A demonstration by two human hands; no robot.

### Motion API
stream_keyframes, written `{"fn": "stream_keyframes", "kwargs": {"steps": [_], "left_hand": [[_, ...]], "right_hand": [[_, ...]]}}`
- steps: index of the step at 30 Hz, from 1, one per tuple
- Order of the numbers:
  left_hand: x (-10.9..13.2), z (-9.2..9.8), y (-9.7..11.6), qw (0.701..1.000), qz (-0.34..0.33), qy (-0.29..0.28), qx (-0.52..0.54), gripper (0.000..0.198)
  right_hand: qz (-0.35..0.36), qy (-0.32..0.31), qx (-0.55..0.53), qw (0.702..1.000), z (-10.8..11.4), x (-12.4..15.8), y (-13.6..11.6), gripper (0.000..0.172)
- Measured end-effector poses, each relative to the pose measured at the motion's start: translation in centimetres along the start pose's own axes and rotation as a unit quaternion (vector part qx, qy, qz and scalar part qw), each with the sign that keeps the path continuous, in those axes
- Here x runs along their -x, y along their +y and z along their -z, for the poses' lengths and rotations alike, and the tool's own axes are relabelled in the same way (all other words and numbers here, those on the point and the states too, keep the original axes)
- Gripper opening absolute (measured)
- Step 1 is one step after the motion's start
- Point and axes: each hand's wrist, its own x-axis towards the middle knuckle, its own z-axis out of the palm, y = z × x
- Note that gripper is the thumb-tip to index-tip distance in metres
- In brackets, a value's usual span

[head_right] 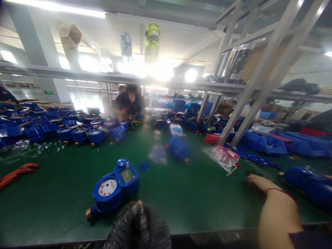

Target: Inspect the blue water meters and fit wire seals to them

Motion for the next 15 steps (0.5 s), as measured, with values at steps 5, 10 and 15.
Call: {"fn": "stream_keyframes", "kwargs": {"steps": [5, 10, 15], "left_hand": [[-0.1, -0.2, 0.1, 0.998, 0.011, -0.053, -0.024, 0.040], [-0.4, 0.1, 0.2, 0.997, 0.030, -0.058, -0.032, 0.039], [-1.0, 0.4, 0.2, 0.998, 0.015, -0.056, 0.001, 0.039]], "right_hand": [[-0.102, -0.074, -0.094, 0.988, 0.1, -1.2, 0.2, 0.022], [-0.198, -0.187, -0.228, 0.935, -0.5, -1.9, -0.9, 0.041], [-0.145, -0.167, -0.220, 0.950, -0.3, -1.8, -0.6, 0.023]]}}
